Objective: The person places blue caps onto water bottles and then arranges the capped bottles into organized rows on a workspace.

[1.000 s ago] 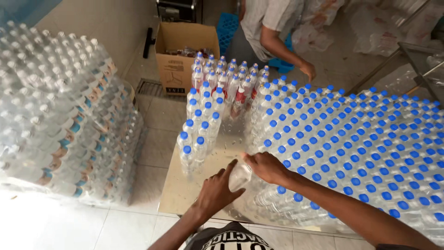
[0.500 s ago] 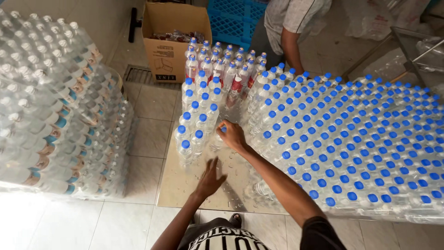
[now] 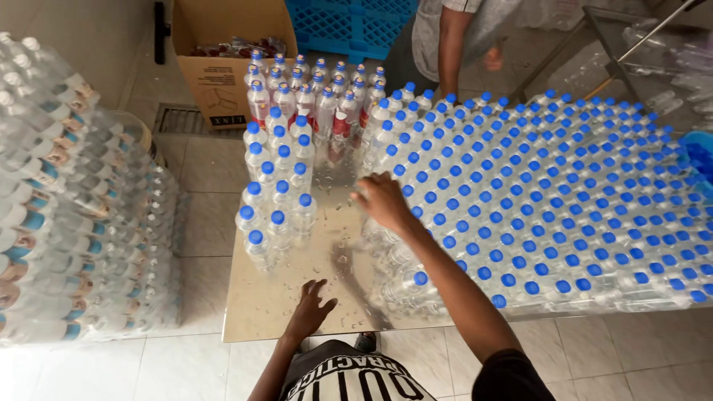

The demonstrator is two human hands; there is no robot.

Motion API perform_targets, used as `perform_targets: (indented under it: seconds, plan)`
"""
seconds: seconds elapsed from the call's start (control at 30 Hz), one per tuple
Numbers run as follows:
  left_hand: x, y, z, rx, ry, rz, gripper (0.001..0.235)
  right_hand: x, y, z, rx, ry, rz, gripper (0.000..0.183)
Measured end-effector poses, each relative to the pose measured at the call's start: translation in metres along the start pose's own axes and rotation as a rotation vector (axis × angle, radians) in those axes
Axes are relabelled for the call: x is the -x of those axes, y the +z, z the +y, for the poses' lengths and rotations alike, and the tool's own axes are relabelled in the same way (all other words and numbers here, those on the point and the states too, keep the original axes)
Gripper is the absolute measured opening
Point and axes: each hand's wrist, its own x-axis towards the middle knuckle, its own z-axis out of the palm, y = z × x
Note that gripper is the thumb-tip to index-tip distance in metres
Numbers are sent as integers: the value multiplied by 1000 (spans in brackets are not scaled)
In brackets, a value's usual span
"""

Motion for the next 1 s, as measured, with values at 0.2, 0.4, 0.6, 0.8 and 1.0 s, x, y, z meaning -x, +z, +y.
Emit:
perform_targets:
  seconds: [0.2,0.4,0.6,0.8,1.0]
  plan:
    - [-18,18,24,-26,99,50,68,39,-12,66,213,228,-451,44]
    - [-36,34,55,-68,199,0,68,55,9,64,178,108,-196,17]
    - [-35,32,83,11,288,103,71,71,8,23,15,46,-110,24]
    - [14,16,146,426,246,222,75,103,18,-37,-158,165,-223,29]
    - [7,18,132,512,234,210,55,132,29,-80,-591,339,-160,30]
